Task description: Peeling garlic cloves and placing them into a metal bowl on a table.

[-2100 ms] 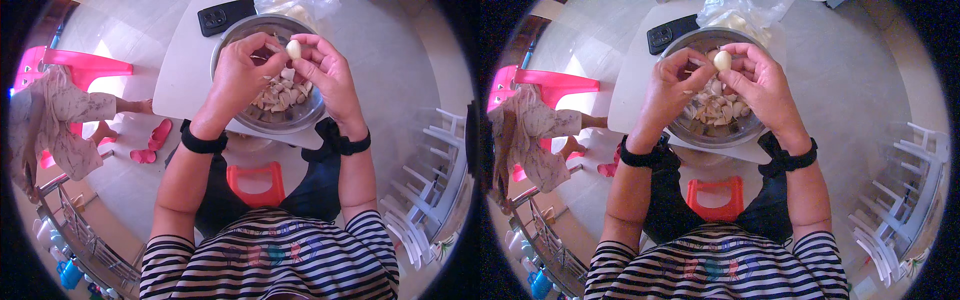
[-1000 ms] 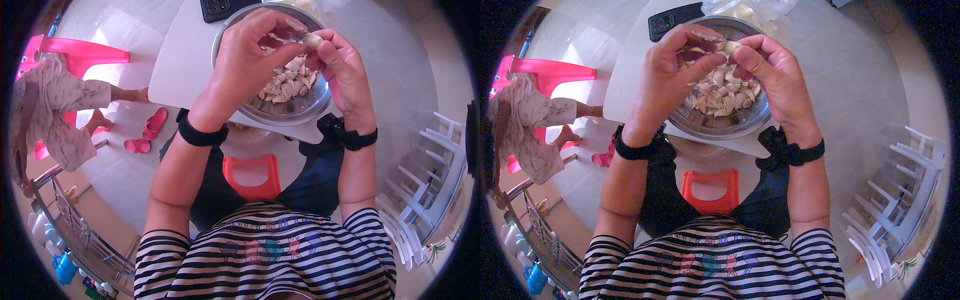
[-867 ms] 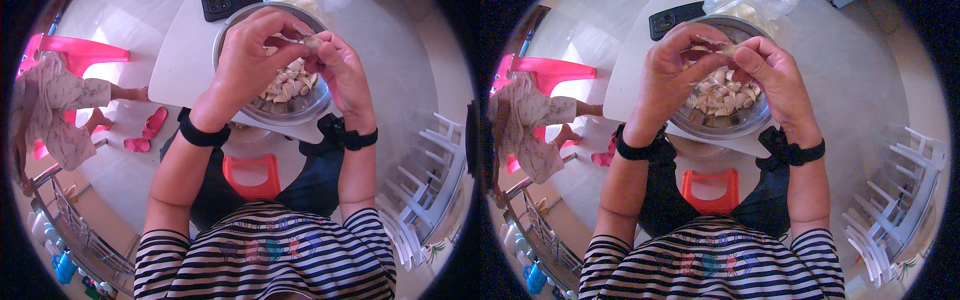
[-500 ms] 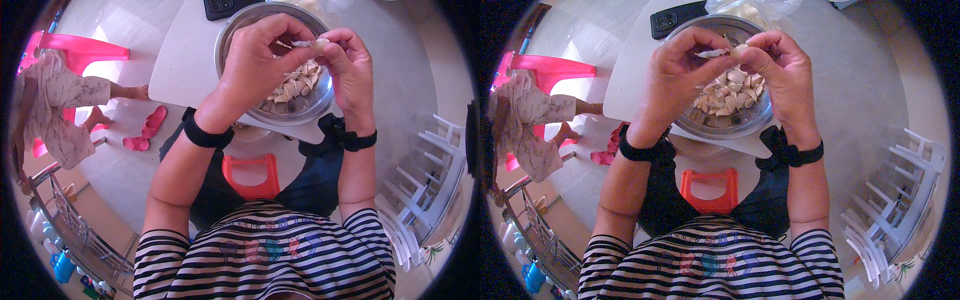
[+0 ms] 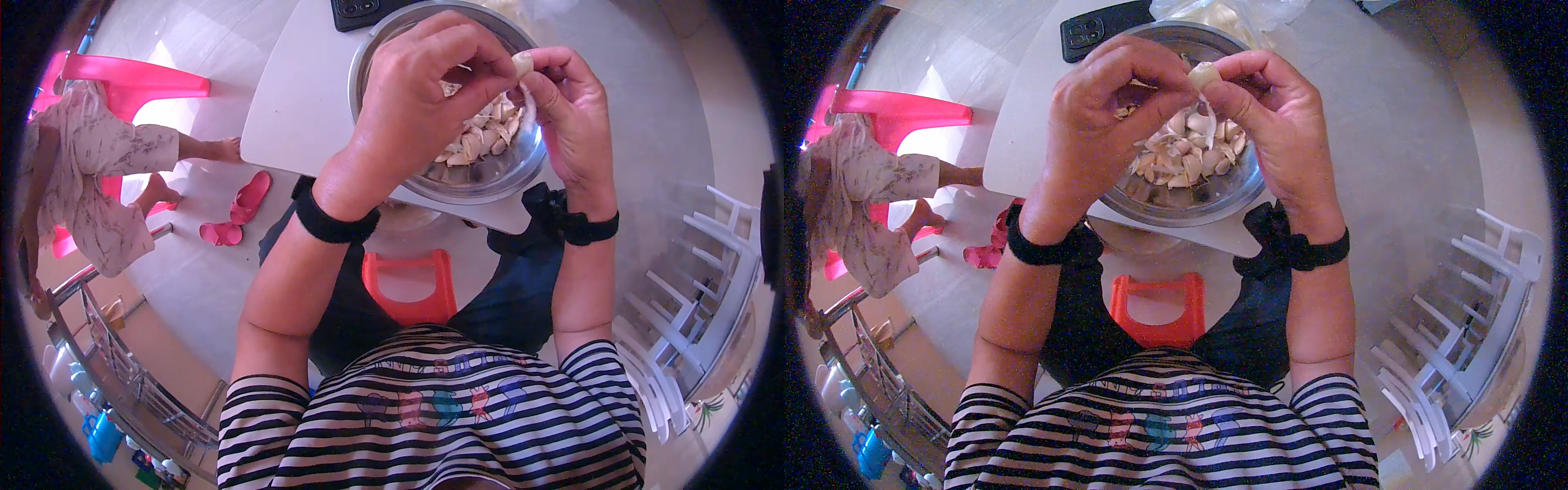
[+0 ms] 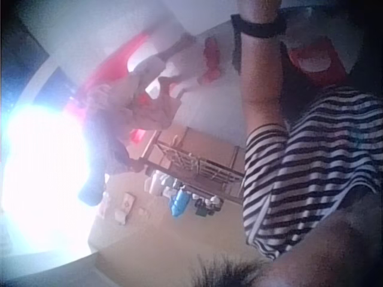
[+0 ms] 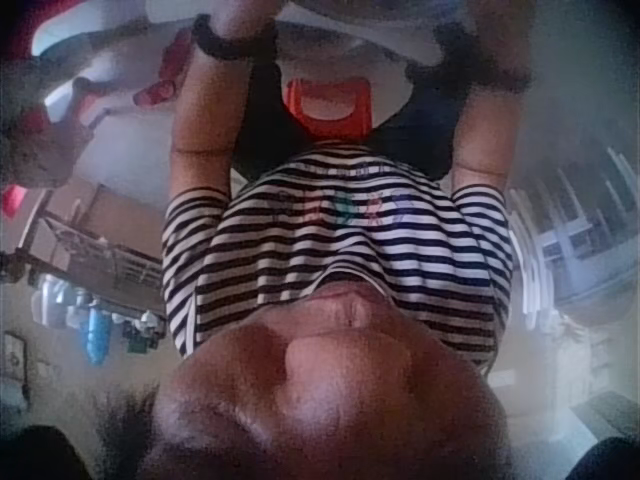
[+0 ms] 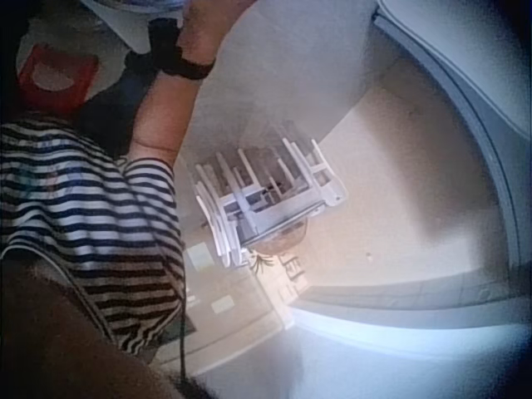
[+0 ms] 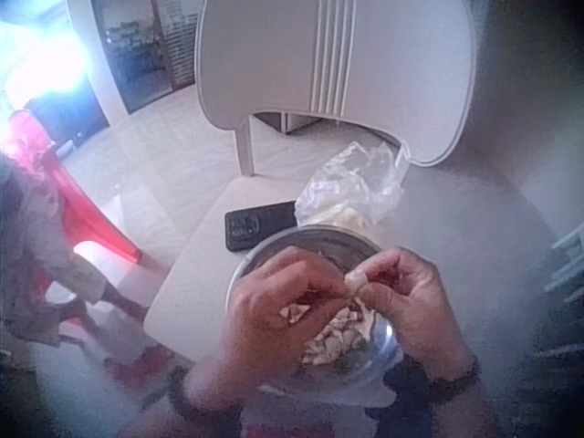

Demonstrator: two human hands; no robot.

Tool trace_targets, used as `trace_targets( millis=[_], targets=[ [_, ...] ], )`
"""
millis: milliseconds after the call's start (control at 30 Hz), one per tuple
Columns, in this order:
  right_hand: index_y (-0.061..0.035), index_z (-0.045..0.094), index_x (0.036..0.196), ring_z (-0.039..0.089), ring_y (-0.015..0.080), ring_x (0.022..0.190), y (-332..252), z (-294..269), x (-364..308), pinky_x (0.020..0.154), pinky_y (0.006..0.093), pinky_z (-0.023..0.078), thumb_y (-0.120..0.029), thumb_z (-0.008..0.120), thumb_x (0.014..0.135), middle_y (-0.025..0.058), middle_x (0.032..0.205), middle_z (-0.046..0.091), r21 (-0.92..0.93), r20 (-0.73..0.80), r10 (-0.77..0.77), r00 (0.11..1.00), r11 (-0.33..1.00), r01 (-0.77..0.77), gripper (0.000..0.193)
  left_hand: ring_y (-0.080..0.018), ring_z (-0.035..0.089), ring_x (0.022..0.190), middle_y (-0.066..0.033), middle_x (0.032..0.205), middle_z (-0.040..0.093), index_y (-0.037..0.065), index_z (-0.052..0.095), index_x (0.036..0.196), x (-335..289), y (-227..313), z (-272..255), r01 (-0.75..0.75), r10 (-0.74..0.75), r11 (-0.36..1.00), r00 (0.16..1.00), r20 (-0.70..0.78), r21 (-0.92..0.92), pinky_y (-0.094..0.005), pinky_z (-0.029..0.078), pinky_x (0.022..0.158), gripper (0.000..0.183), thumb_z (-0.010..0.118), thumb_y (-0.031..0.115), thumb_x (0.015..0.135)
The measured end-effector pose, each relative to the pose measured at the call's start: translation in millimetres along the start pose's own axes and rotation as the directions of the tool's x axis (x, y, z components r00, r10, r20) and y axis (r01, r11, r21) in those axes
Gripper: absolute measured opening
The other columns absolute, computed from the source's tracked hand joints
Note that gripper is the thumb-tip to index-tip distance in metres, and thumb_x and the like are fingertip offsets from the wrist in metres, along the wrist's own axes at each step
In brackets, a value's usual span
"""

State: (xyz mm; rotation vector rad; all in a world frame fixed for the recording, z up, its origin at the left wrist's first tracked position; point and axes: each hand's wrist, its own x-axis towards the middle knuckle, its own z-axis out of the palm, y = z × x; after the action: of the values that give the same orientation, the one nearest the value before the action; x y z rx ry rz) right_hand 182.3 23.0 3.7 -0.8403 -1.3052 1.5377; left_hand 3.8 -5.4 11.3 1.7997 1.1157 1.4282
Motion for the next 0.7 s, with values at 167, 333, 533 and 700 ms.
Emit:
trace_targets(
  millis=[167, 333, 533, 700],
  targets=[
    [-0.0018, 0.061, 0.098, 0.061, 0.0105, 0.075, -3.3, 0.6, -1.2, 0.071, 0.0229, 0.05, -0.011, 0.068, 0.084, 0.0043, 0.084, 0.065, 0.056, 0.022, 0.048, 0.999, 0.997, -0.049, 0.018, -0.0103, 0.062, 0.081, -0.0027, 0.092, 0.063, 0.002, 0.061, 0.095, -4.1, -1.4, 4.6, 0.199, -0.22, 0.945, 0.974, -0.053, -0.261, -0.0236, 0.052, 0.073, 0.02, 0.069, -0.004, 0.077],
    [-0.0015, 0.061, 0.098, 0.061, 0.0109, 0.075, -3.9, 1.7, -1.4, 0.07, 0.0233, 0.051, -0.011, 0.067, 0.085, 0.0048, 0.085, 0.065, 0.035, 0.019, 0.046, 0.999, 0.998, -0.047, 0.017, -0.0105, 0.062, 0.084, -0.0029, 0.094, 0.063, 0.001, 0.059, 0.099, -3.5, -2.5, 4.8, 0.18, -0.194, 0.943, 0.981, -0.022, -0.281, -0.0233, 0.052, 0.073, 0.022, 0.066, -0.005, 0.079],
    [-0.0038, 0.059, 0.102, 0.063, 0.0117, 0.075, -3.4, -1.4, -2.3, 0.07, 0.0236, 0.052, -0.012, 0.066, 0.087, 0.005, 0.089, 0.065, 0.121, 0.018, 0.101, 0.995, 0.987, -0.102, 0.018, -0.0109, 0.062, 0.082, -0.004, 0.089, 0.063, 0.001, 0.06, 0.092, -1.7, -3.7, -2.3, 0.064, -0.064, 0.998, 0.997, 0.032, -0.002, -0.024, 0.053, 0.07, 0.016, 0.066, -0.004, 0.078],
    [-0.0062, 0.057, 0.105, 0.063, 0.0128, 0.074, 0.8, -7.5, -1.0, 0.069, 0.0242, 0.053, -0.013, 0.064, 0.088, 0.0049, 0.092, 0.065, 0.25, 0.04, 0.116, 0.992, 0.96, -0.122, 0.02, -0.0114, 0.062, 0.077, -0.004, 0.083, 0.062, 0.002, 0.057, 0.082, -2.3, -4.6, -2.6, 0.198, -0.2, 0.979, 0.979, 0.035, 0.044, -0.0251, 0.052, 0.071, 0.014, 0.07, 0.003, 0.076]
  ],
)
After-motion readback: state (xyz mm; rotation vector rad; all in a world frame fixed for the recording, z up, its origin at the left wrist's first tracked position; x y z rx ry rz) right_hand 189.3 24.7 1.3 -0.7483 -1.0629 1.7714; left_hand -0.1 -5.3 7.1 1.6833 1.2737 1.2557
